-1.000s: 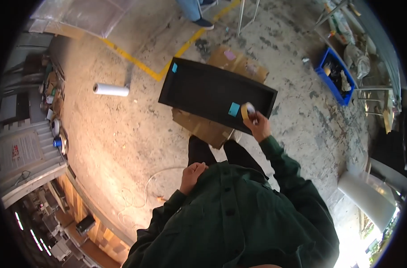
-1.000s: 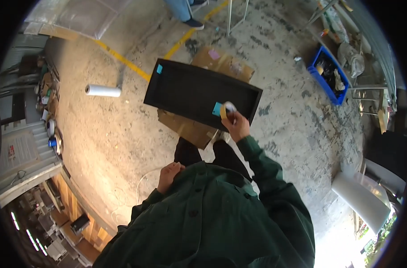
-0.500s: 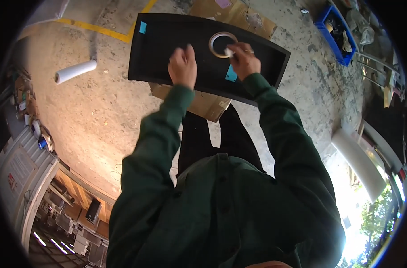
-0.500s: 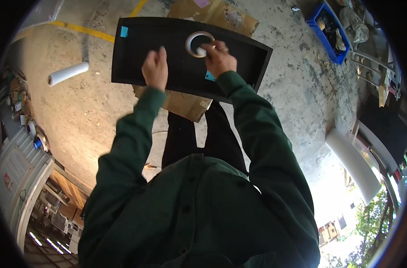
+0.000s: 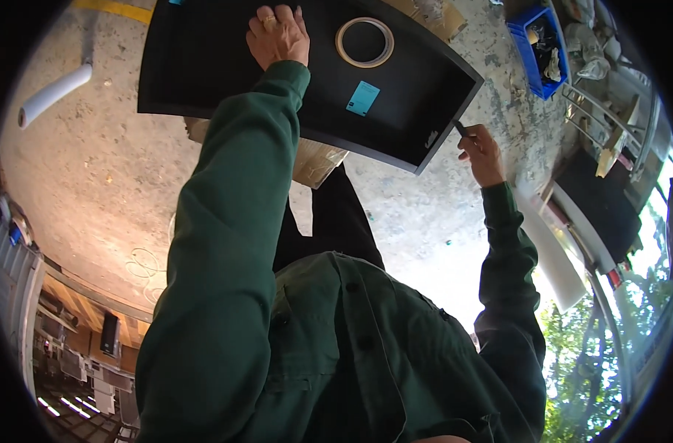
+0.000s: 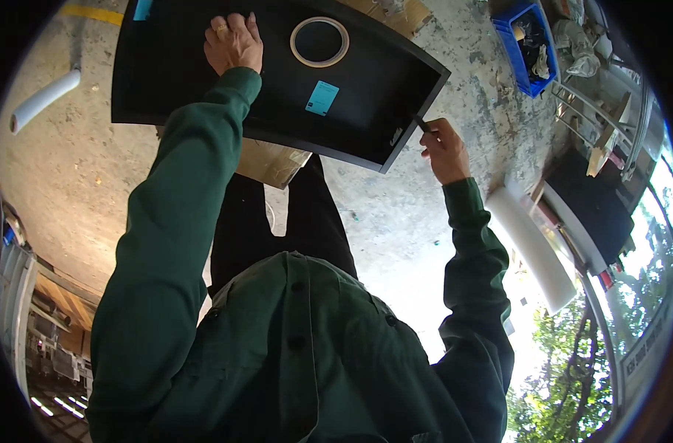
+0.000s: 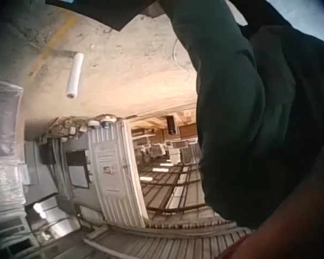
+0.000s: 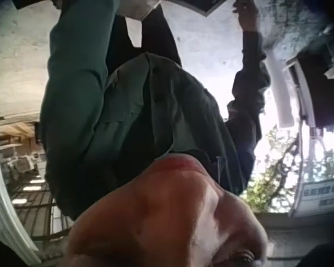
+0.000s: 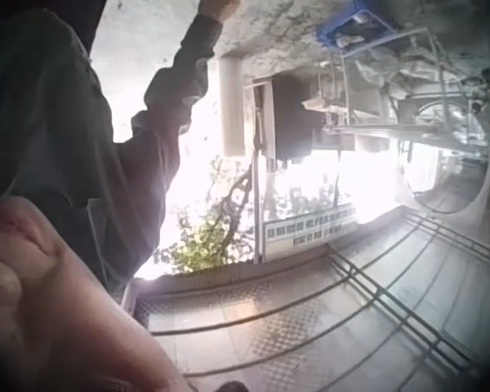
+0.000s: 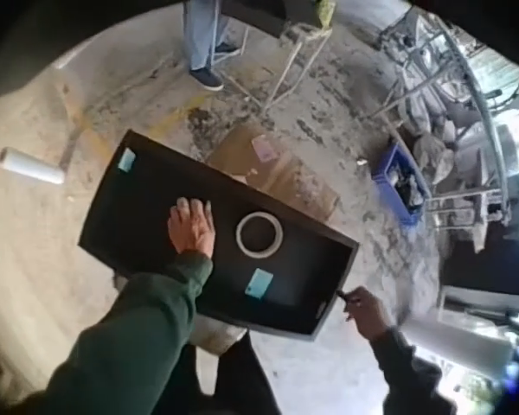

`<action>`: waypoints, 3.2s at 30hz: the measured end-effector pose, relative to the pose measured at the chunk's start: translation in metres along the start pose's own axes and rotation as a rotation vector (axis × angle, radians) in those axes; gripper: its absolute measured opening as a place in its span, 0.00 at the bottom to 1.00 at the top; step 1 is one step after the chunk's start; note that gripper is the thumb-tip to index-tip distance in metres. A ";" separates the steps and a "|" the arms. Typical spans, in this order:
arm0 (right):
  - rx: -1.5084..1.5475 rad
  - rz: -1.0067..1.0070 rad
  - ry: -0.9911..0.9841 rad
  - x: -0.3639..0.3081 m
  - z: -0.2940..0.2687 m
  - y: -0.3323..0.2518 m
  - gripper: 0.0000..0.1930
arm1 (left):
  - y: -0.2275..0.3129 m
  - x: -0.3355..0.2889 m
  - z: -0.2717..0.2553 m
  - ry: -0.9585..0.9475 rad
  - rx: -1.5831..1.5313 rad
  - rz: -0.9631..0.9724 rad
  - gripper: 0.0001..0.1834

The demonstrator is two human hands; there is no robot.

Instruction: Peeling and applying stickers and adhesive tape to black furniture panels in a manufacturing environment.

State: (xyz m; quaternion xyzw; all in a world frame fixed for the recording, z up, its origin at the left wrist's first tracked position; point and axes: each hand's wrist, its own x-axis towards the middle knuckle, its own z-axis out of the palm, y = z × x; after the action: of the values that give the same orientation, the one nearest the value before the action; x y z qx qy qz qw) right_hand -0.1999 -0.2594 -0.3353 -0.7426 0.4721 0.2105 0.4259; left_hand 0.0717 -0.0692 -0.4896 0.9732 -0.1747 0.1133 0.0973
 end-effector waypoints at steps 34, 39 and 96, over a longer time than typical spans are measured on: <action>-1.264 0.062 -0.208 0.027 0.050 -0.027 0.20 | -0.014 0.002 -0.003 0.104 -0.267 0.043 0.10; -1.250 0.062 -0.172 0.026 0.052 -0.021 0.18 | -0.013 0.002 -0.004 0.020 -0.257 0.044 0.11; -0.857 0.120 -0.167 0.029 0.050 -0.002 0.13 | -0.013 0.004 -0.013 -0.046 -0.251 0.043 0.12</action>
State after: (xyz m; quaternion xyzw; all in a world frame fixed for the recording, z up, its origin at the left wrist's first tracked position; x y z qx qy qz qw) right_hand -0.1799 -0.2324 -0.3831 -0.8037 0.3486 0.4710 0.1031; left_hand 0.0772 -0.0552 -0.4779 0.9518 -0.2106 0.0702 0.2117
